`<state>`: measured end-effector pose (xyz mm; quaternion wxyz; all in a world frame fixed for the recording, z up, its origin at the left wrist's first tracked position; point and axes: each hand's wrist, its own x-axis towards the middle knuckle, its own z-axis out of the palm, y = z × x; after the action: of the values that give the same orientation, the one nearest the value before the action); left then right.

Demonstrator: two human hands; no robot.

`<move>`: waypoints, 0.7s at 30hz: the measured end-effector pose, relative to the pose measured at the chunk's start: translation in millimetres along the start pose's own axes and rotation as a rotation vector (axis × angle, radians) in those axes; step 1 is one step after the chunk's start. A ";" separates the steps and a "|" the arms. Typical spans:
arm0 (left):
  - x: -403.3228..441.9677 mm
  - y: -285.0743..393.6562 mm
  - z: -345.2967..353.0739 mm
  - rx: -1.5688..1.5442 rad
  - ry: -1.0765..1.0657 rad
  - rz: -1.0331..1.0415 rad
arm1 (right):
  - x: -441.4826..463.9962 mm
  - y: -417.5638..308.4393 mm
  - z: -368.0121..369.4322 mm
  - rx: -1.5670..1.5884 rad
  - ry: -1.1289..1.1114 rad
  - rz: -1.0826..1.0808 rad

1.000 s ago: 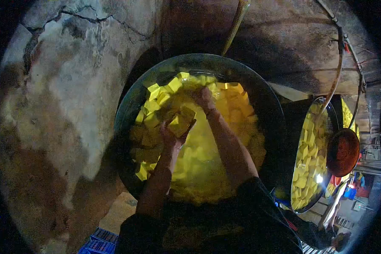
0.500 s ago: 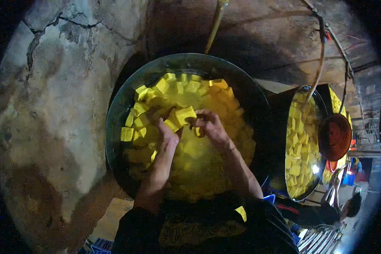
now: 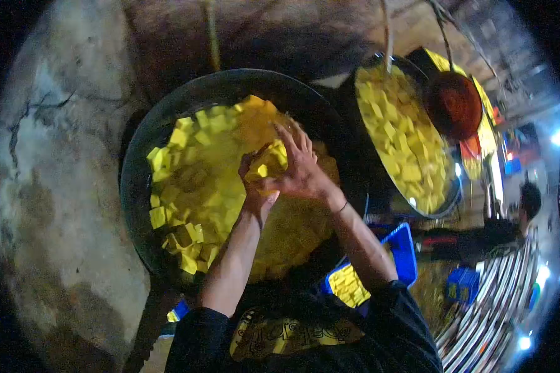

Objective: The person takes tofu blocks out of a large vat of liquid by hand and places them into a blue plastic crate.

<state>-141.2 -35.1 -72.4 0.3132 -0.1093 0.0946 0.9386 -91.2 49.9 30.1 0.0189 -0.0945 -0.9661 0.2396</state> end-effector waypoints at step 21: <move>-101.2 -247.0 98.1 1.752 -0.673 0.378 | -436.7 345.7 67.9 1.802 0.845 0.941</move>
<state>73.7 125.7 21.4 0.1376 0.4563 0.6846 0.5516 391.8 234.8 -187.4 0.3169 -0.4794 -0.2203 0.7882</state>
